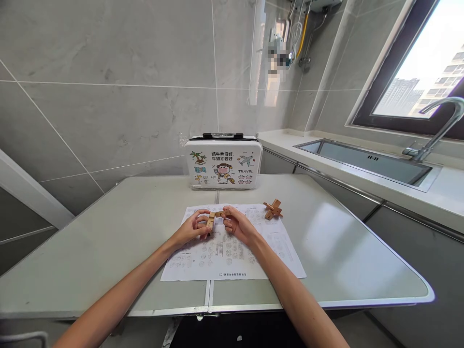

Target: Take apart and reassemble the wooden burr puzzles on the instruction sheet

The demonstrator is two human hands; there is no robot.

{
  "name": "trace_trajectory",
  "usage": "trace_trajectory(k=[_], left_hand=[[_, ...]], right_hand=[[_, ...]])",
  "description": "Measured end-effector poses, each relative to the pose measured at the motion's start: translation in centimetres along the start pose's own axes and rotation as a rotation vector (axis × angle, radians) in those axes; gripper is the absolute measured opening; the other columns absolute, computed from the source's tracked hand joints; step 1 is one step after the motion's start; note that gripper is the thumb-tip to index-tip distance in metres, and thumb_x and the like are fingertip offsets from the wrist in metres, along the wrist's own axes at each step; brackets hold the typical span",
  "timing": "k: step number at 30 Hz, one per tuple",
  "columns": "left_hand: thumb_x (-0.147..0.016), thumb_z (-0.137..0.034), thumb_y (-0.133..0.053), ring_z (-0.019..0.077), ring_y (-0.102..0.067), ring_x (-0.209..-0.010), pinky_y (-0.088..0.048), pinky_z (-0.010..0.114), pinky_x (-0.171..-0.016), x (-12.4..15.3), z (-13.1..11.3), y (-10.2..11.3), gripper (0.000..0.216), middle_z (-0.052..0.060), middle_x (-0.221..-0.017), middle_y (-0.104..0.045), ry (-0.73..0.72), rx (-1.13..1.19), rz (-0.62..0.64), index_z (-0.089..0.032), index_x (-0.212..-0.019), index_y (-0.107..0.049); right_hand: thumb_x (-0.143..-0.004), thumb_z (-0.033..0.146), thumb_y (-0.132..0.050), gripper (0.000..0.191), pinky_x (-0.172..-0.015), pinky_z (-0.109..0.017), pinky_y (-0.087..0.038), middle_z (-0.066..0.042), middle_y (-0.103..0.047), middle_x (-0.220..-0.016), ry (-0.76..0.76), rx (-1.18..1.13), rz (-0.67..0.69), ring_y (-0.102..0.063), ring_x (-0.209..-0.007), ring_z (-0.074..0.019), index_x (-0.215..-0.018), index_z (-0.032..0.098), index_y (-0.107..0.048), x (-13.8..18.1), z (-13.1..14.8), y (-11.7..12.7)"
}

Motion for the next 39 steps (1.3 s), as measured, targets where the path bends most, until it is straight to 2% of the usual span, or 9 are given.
trace_trajectory(k=[3, 8, 11, 16, 19, 23, 30, 35, 39], left_hand=[[-0.078, -0.043, -0.085, 0.0105, -0.064, -0.063, -0.047, 0.024, -0.057, -0.1, 0.1, 0.1, 0.066, 0.001, -0.101, -0.065, -0.005, -0.001, 0.000, -0.024, -0.128, -0.046], [-0.078, -0.045, -0.086, 0.0107, -0.065, -0.064, -0.047, 0.024, -0.058, -0.1, 0.2, 0.1, 0.068, 0.002, -0.102, -0.066, -0.001, -0.010, -0.003, -0.025, -0.129, -0.047], [-0.077, -0.045, -0.086, 0.0108, -0.065, -0.063, -0.047, 0.025, -0.058, 0.0, 0.1, 0.0, 0.069, 0.001, -0.100, -0.066, -0.002, -0.010, -0.002, -0.025, -0.130, -0.047], [-0.079, -0.045, -0.085, 0.0114, -0.065, -0.065, -0.047, 0.025, -0.059, 0.1, -0.2, -0.1, 0.068, 0.001, -0.099, -0.066, 0.009, -0.017, 0.008, -0.024, -0.131, -0.046], [-0.079, -0.044, -0.084, 0.0112, -0.065, -0.066, -0.048, 0.026, -0.060, 0.2, -0.2, -0.2, 0.068, 0.004, -0.105, -0.067, 0.015, -0.009, 0.011, -0.024, -0.130, -0.045], [-0.078, -0.045, -0.086, 0.0109, -0.064, -0.066, -0.048, 0.025, -0.061, 0.2, -0.2, -0.1, 0.070, 0.006, -0.107, -0.068, 0.018, 0.008, -0.003, -0.023, -0.130, -0.044], [-0.077, -0.046, -0.087, 0.0112, -0.064, -0.067, -0.047, 0.024, -0.059, 0.1, -0.1, -0.1, 0.070, 0.006, -0.106, -0.068, 0.008, 0.030, -0.015, -0.023, -0.129, -0.045], [-0.079, -0.044, -0.085, 0.0132, -0.064, -0.071, -0.048, 0.024, -0.061, 0.1, 0.2, 0.0, 0.070, 0.001, -0.088, -0.067, 0.014, 0.009, -0.006, -0.022, -0.131, -0.044], [-0.079, -0.044, -0.085, 0.0128, -0.063, -0.069, -0.048, 0.025, -0.061, 0.1, 0.4, 0.0, 0.072, 0.001, -0.087, -0.068, 0.024, 0.003, 0.002, -0.021, -0.132, -0.042]], right_hand=[[-0.083, 0.044, -0.080, 0.031, -0.047, -0.022, -0.027, 0.003, -0.055, -0.081, 0.012, 0.017, -0.009, -0.032, -0.054, -0.0083, -0.098, 0.024, -0.062, 0.0, 0.1, -0.1], [-0.085, 0.052, -0.072, 0.039, -0.044, -0.025, -0.027, 0.000, -0.060, -0.089, 0.022, 0.120, -0.029, -0.032, -0.051, -0.0099, -0.112, 0.025, -0.064, 0.0, 0.2, 0.0], [-0.085, 0.056, -0.072, 0.043, -0.043, -0.025, -0.027, -0.001, -0.062, -0.091, 0.018, 0.163, -0.015, -0.032, -0.051, -0.0090, -0.114, 0.024, -0.064, 0.1, -0.1, -0.1], [-0.085, 0.056, -0.076, 0.047, -0.043, -0.022, -0.031, -0.002, -0.066, -0.095, -0.006, 0.166, 0.028, -0.040, -0.050, -0.0071, -0.117, 0.024, -0.065, 0.3, -0.7, -0.4], [-0.086, 0.059, -0.076, 0.047, -0.043, -0.022, -0.034, -0.004, -0.069, -0.096, -0.033, 0.207, 0.077, -0.045, -0.049, -0.0065, -0.114, 0.022, -0.066, 0.3, -1.0, -0.6], [-0.085, 0.063, -0.074, 0.050, -0.041, -0.022, -0.037, -0.005, -0.069, -0.089, -0.057, 0.285, 0.098, -0.048, -0.047, -0.0067, -0.109, 0.020, -0.066, 0.2, -1.4, -0.6], [-0.086, 0.063, -0.073, 0.048, -0.045, -0.022, -0.038, -0.002, -0.069, -0.081, 0.021, 0.427, 0.028, -0.048, -0.046, -0.0064, -0.104, 0.019, -0.064, 0.3, -1.1, -0.8], [-0.083, 0.066, -0.073, 0.049, -0.043, -0.022, -0.036, 0.001, -0.072, -0.076, 0.108, 0.545, -0.023, -0.046, -0.041, -0.0072, -0.096, 0.023, -0.056, 0.1, -1.4, -0.8], [-0.083, 0.065, -0.073, 0.046, -0.042, -0.021, -0.032, 0.002, -0.071, -0.075, 0.183, 0.610, -0.043, -0.043, -0.040, -0.0066, -0.095, 0.023, -0.055, -0.1, -1.6, -0.4]])
Point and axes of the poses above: each hand's wrist, its own x-axis away from the middle knuckle, its own y-axis out of the back of the hand, z = x × y, the point moved 3 cm from there along -x, towards the middle knuckle
